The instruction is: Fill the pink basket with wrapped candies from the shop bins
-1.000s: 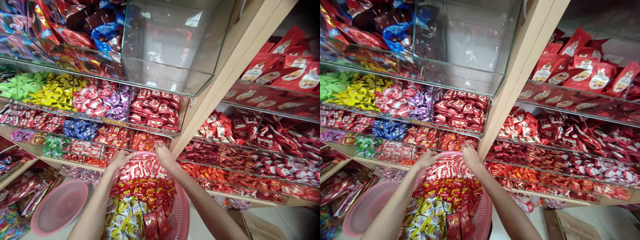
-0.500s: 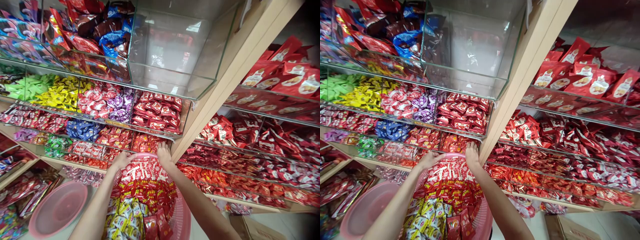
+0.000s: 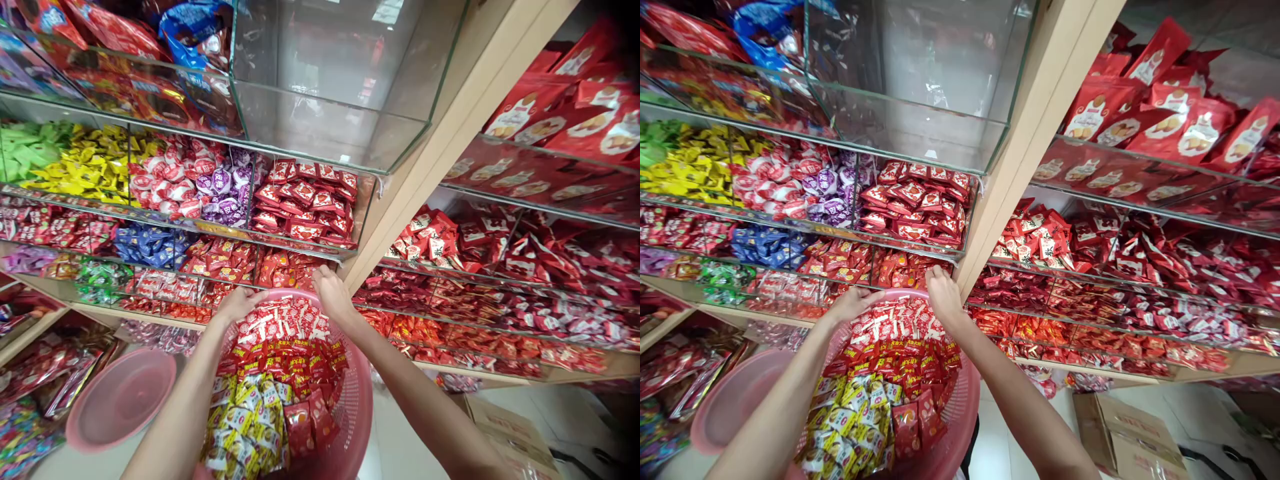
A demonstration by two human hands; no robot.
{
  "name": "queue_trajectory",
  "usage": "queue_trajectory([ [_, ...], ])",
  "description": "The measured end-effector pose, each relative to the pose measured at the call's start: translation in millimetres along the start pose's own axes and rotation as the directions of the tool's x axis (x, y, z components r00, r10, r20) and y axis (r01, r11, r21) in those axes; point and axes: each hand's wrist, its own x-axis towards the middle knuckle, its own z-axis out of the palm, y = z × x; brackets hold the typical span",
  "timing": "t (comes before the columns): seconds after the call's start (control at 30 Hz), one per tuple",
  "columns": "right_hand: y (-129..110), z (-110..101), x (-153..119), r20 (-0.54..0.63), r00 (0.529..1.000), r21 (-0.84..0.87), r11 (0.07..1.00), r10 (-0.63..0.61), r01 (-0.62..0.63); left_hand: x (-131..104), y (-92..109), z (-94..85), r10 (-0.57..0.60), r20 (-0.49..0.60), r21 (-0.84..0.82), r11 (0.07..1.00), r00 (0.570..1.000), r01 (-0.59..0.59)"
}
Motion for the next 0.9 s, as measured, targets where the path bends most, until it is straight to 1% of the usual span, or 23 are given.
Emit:
queue_trajectory([
  [0.07,2,-14,-14,-0.045,0.998,0.109,0.993,-0.043,0.047,1,-2,1.0,0.003,0.001,-0.005,1.000,1.000,-0.003],
  [0.13,5,-24,-30,-0.050,0.993,0.294,0.949,-0.105,0.115,3,-4,2.0,0.009,-0.011,-0.004,1.000,1.000,-0.009],
  [0.17,6,-26,-39,-0.017,0.989,0.404,0.904,-0.144,0.139,4,-5,2.4,0.013,-0.017,-0.002,1.000,1.000,-0.013],
  [0.2,8,-25,-47,0.044,0.980,0.514,0.846,-0.194,0.144,4,-5,2.7,0.017,-0.020,-0.002,1.000,1.000,-0.017],
  [0.23,8,-21,-56,0.127,0.959,0.614,0.779,-0.255,0.126,4,-6,2.9,0.019,-0.022,-0.002,1.000,1.000,-0.019],
  [0.27,9,-15,-65,0.218,0.922,0.694,0.715,-0.319,0.084,5,-6,3.1,0.019,-0.019,-0.004,1.000,1.000,-0.019],
  [0.33,7,4,-81,0.366,0.821,0.777,0.629,-0.439,-0.010,5,-7,3.5,0.017,-0.015,-0.007,1.000,1.000,-0.017],
  [0.37,6,14,-88,0.414,0.776,0.787,0.616,-0.476,-0.042,5,-7,3.7,0.017,-0.014,-0.008,1.000,1.000,-0.017],
  [0.4,4,23,-93,0.452,0.741,0.783,0.619,-0.497,-0.061,6,-7,4.0,0.018,-0.015,-0.006,1.000,1.000,-0.018],
  [0.43,3,30,-98,0.482,0.716,0.771,0.633,-0.506,-0.071,6,-8,4.2,0.019,-0.016,-0.002,1.000,1.000,-0.019],
  [0.47,2,35,-101,0.502,0.705,0.754,0.653,-0.502,-0.071,6,-8,4.3,0.018,-0.015,0.003,1.000,1.000,-0.018],
  [0.5,3,36,-103,0.510,0.710,0.731,0.680,-0.485,-0.060,6,-8,4.4,0.015,-0.015,0.008,1.000,1.000,-0.015],
  [0.53,4,35,-104,0.505,0.735,0.697,0.716,-0.453,-0.037,6,-8,4.3,0.013,-0.014,0.013,1.000,1.000,-0.013],
  [0.57,7,31,-104,0.487,0.771,0.648,0.761,-0.410,-0.004,6,-7,4.2,0.011,-0.012,0.017,1.000,1.000,-0.011],
  [0.63,15,20,-103,0.437,0.842,0.499,0.864,-0.317,0.066,6,-7,3.9,0.010,-0.010,0.021,1.000,1.000,-0.010],
  [0.67,19,15,-104,0.430,0.858,0.407,0.909,-0.280,0.093,7,-7,3.7,0.013,-0.008,0.023,1.000,1.000,-0.013],
  [0.7,23,11,-105,0.442,0.859,0.323,0.939,-0.259,0.117,7,-8,3.7,0.016,-0.007,0.027,1.000,1.000,-0.016],
  [0.77,28,9,-109,0.495,0.829,0.211,0.961,-0.261,0.176,8,-9,3.8,0.020,-0.006,0.030,0.999,1.000,-0.020],
  [0.87,28,17,-117,0.556,0.766,0.167,0.946,-0.323,0.278,9,-11,4.5,0.018,-0.008,0.031,0.999,1.000,-0.018],
  [0.9,27,21,-119,0.568,0.751,0.159,0.940,-0.337,0.302,9,-11,4.8,0.017,-0.012,0.032,0.999,1.000,-0.017],
])
